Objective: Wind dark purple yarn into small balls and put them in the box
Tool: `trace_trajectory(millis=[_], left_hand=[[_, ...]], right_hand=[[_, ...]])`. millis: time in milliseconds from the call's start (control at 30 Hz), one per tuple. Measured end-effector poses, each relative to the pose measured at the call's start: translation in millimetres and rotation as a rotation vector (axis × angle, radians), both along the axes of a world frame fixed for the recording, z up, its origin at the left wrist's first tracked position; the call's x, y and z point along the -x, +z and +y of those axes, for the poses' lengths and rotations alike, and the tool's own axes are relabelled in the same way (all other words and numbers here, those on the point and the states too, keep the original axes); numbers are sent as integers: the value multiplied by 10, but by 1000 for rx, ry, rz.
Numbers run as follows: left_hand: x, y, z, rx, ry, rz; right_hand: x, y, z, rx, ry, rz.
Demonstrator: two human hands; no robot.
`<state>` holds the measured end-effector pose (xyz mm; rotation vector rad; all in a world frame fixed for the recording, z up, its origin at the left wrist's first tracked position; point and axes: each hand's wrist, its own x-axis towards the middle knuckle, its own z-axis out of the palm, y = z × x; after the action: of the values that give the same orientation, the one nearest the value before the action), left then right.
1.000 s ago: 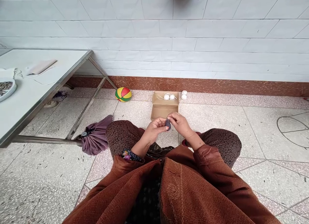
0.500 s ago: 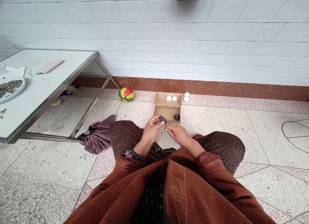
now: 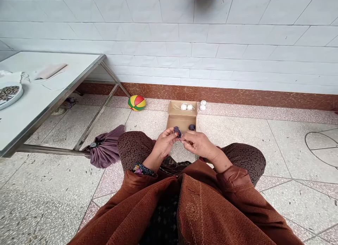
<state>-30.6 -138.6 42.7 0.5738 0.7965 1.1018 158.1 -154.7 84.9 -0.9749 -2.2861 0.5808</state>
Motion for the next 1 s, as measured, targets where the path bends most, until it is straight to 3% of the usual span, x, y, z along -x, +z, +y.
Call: trace_trajectory(millis=[300,567,700,833,1000], left_hand=[[18,47,6,105,47,-132],[-41,-13,-21,-86,48,114],[-56,3,-46,-194,-43,228],[-70,59,-71,-235,-124,221],[-62,48,-66,-154,-62,122]], right_hand=[[58,15,-67,-13,77,-36],[10,30,21,-44,-42,-19],[-16,37,242,-73,-101,-20],[25,-172,456,-48,-159,36],[123,-561,425,38,-290,183]])
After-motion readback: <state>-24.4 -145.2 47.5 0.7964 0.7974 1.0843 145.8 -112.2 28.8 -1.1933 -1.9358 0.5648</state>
